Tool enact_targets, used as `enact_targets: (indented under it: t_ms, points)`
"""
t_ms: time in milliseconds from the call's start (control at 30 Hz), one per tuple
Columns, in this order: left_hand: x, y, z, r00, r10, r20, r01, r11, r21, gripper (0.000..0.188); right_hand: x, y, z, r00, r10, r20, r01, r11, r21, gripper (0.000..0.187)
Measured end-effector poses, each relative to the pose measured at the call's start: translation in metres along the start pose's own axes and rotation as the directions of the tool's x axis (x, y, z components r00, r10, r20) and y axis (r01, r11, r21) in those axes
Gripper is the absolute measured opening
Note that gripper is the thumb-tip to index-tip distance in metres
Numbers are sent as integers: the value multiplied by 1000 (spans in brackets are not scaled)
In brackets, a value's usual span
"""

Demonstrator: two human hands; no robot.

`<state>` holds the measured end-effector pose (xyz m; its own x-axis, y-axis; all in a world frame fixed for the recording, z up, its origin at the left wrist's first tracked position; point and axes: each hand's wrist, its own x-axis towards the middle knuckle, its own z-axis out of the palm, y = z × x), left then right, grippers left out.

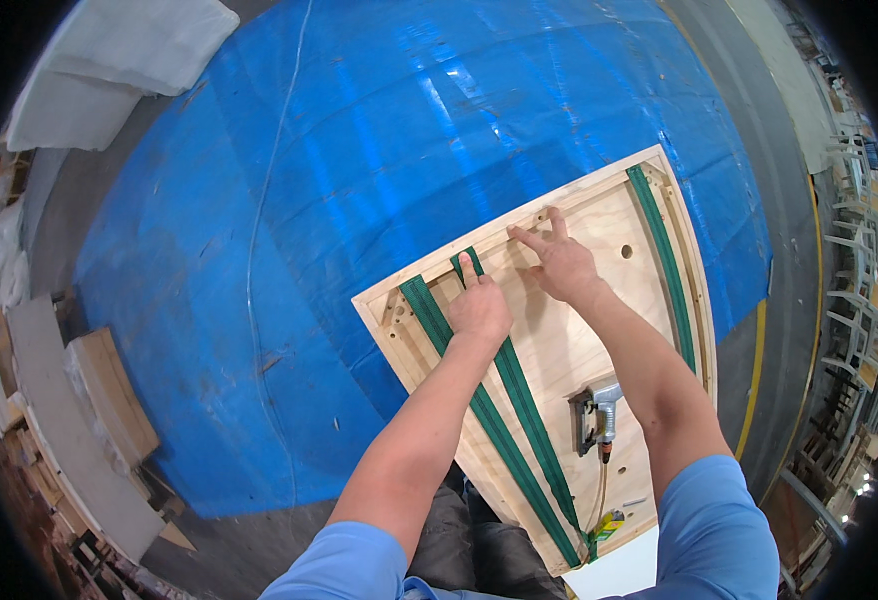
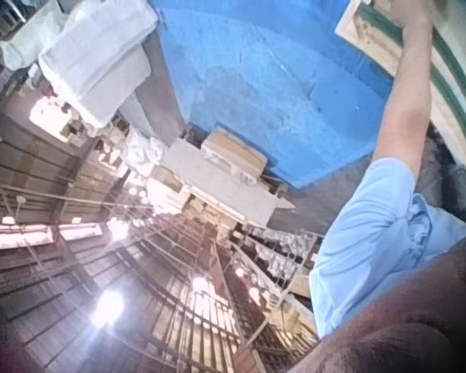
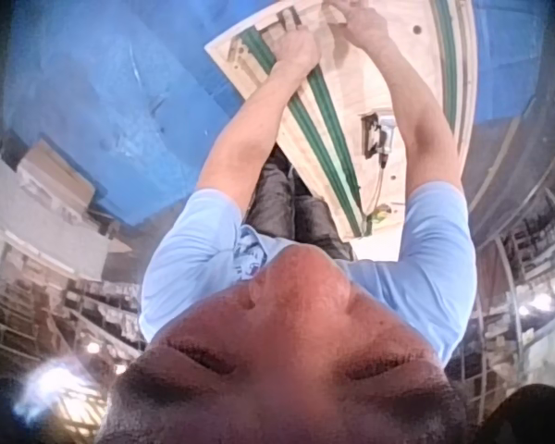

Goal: The person attaches green fabric strips to a wooden board using a pneumatic nail gun and scissors. They position the fabric, staple it in place, and trim the excess material.

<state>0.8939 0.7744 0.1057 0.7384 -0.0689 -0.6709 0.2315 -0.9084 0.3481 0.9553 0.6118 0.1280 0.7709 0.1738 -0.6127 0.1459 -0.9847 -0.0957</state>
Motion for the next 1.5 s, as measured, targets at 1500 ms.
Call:
enact_targets:
  t_ms: [1500]
  points:
    - [-3, 7, -10, 998, -35, 45, 35, 999, 15, 36, -1, 1, -5, 999, 8, 45, -8, 1000, 11, 80]
